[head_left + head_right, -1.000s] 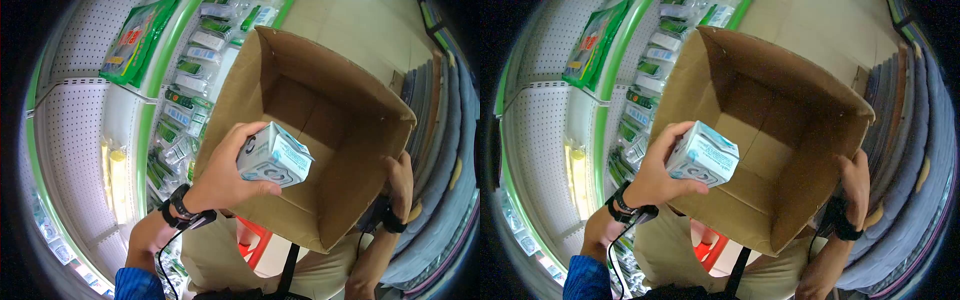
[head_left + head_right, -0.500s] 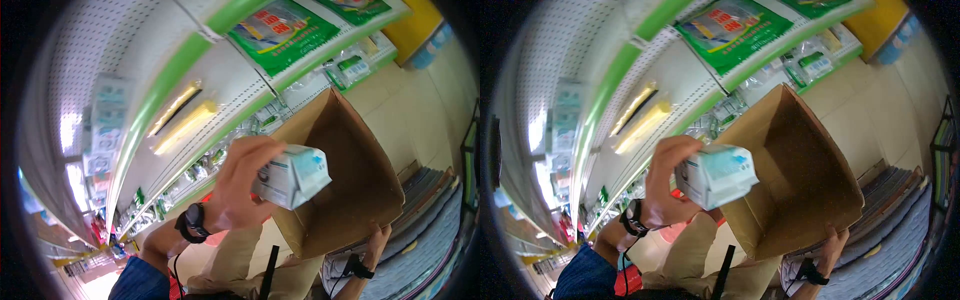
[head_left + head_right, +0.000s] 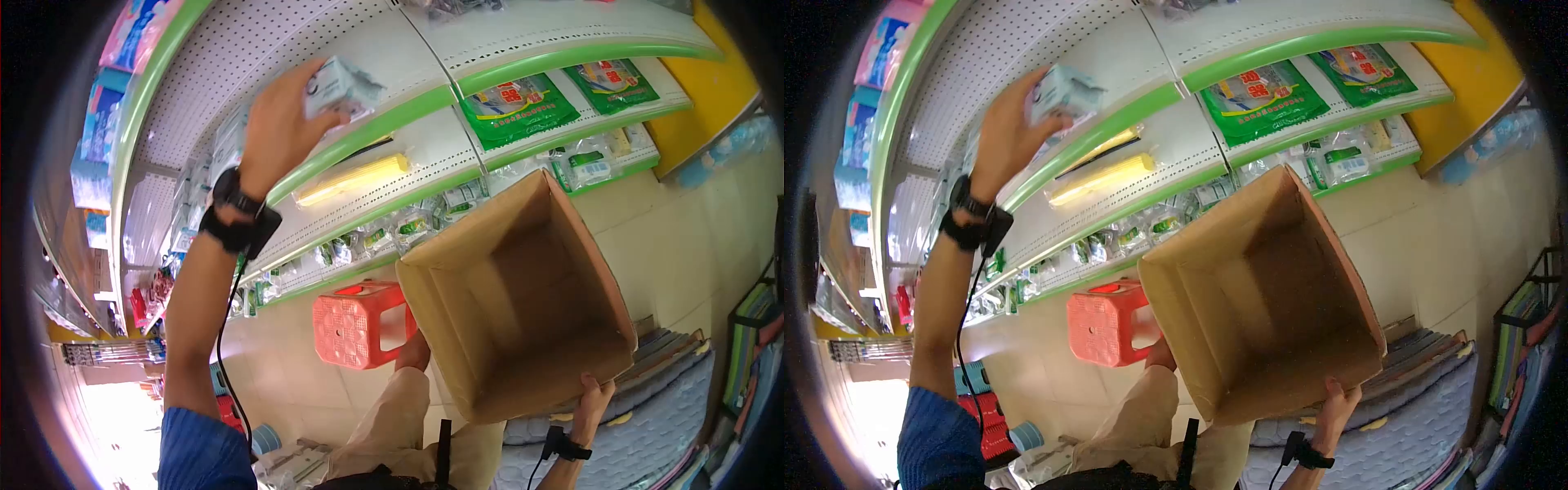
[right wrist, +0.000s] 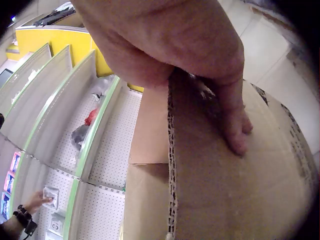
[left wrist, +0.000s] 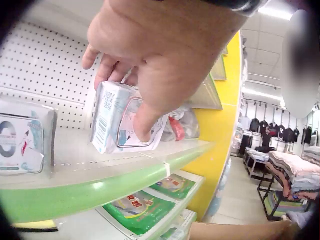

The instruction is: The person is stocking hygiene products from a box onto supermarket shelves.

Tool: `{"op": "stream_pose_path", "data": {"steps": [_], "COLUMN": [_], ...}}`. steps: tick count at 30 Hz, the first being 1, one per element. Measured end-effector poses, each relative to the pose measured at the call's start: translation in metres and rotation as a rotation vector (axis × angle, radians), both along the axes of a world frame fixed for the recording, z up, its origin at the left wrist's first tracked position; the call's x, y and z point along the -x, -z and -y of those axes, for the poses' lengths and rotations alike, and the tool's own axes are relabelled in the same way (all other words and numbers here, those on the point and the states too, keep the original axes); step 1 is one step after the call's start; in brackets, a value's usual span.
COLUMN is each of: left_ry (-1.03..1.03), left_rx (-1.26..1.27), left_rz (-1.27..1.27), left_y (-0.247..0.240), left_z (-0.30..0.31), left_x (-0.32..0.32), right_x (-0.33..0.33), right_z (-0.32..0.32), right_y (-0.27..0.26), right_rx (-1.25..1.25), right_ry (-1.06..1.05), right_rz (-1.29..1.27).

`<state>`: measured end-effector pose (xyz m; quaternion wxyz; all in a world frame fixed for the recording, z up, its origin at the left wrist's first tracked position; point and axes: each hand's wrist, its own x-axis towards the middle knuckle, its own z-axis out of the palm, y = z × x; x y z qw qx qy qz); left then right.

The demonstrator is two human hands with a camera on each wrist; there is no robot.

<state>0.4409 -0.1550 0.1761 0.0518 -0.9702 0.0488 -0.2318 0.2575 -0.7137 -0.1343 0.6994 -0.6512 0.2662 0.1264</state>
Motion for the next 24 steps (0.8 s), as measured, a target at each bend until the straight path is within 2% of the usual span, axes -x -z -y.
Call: {"op": "stream_pose_path", "data": {"steps": [3, 9, 11, 15, 17, 19, 21, 23, 24], "left_ry": [-0.023, -0.102, -0.194, -0.185, 0.033, 0.149, 0.144, 0.080, 0.078], "left_rx": [0.079, -0.075, -0.083, -0.185, -0.228, 0.063, 0.238, 0.340, 0.357], "left_rz": [-0.099, -0.269, -0.331, -0.293, 0.103, 0.123, 0.041, -0.100, -0.099], "left_y": [0.004, 0.030, 0.035, 0.042, 0.042, 0.038, 0.050, 0.070, 0.071], "left_z": [-0.018, -0.026, -0.025, -0.010, 0.022, 0.071, 0.118, 0.148, 0.148], "left_x": [-0.018, -0.040, -0.039, -0.028, -0.008, 0.039, 0.105, 0.177, 0.182], "right_x": [-0.003, 0.014, 0.024, 0.041, 0.050, 0.068, 0.080, 0.089, 0.097], "right_z": [-0.008, 0.017, 0.030, 0.051, 0.055, 0.074, 0.083, 0.080, 0.087], "right_y": [-0.023, -0.024, -0.025, -0.044, -0.062, -0.064, -0.079, -0.107, -0.110], "right_rx": [-0.007, -0.060, -0.137, -0.139, -0.123, -0.124, -0.121, -0.143, -0.137], "right_ry": [0.070, 0.108, 0.092, 0.118, 0.192, 0.167, 0.134, 0.144, 0.121], "right_rz": [-0.004, -0.042, -0.028, -0.072, -0.112, -0.119, -0.125, -0.114, -0.106]}}
